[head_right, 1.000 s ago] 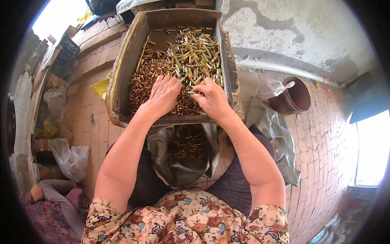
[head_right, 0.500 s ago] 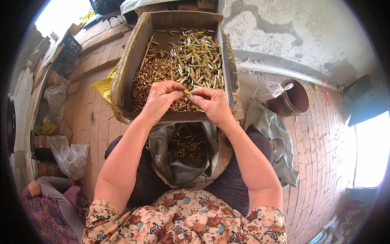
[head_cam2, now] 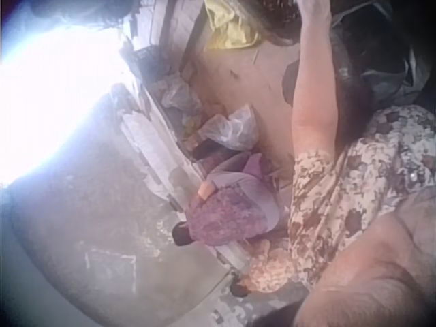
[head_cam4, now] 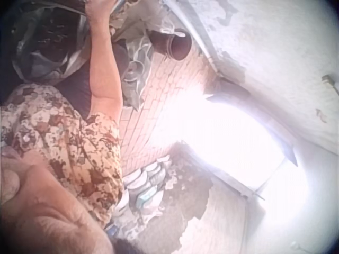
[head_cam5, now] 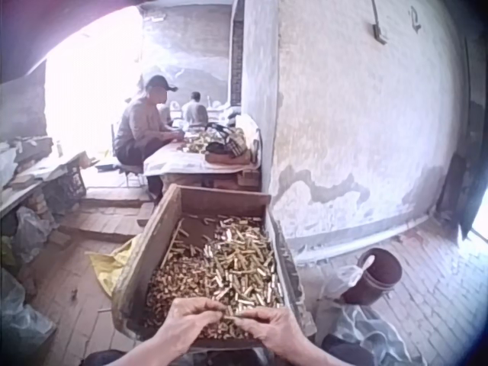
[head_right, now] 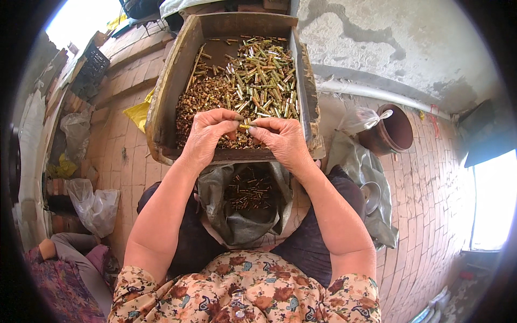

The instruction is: The person assembles firecracker components by inserting fuses into tubes by hand and sorting the casings in a wooden tray.

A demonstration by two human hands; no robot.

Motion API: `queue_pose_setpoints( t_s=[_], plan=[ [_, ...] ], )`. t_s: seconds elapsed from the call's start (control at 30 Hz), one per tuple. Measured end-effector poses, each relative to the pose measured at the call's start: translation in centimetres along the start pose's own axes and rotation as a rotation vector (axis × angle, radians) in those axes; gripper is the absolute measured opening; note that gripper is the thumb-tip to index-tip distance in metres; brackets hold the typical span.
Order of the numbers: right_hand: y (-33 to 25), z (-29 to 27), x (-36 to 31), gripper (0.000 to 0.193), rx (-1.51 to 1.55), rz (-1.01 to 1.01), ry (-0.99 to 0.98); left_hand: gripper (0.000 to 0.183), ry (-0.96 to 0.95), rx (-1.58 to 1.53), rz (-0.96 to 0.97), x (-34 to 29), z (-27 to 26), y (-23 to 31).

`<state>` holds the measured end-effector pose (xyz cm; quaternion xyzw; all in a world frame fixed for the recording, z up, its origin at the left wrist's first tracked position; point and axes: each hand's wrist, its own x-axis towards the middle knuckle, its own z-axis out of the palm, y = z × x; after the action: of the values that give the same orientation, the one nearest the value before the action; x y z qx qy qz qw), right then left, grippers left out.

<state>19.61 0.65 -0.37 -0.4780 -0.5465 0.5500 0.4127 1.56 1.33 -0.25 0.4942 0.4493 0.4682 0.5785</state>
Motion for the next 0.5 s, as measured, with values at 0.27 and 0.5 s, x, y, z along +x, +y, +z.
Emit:
queue_pose_setpoints(
  t_s=[0.27,0.5],
  plan=[
    [-0.08,-0.25,-0.18,0.017,0.146,0.006,0.030,0.009,0.009,-0.174,-0.009,0.00,0.02,-0.28],
    [-0.25,0.03,-0.35,0.018,0.101,0.019,0.029,0.010,-0.011,-0.153,-0.024,-0.28,-0.06,-0.36]
  ],
)
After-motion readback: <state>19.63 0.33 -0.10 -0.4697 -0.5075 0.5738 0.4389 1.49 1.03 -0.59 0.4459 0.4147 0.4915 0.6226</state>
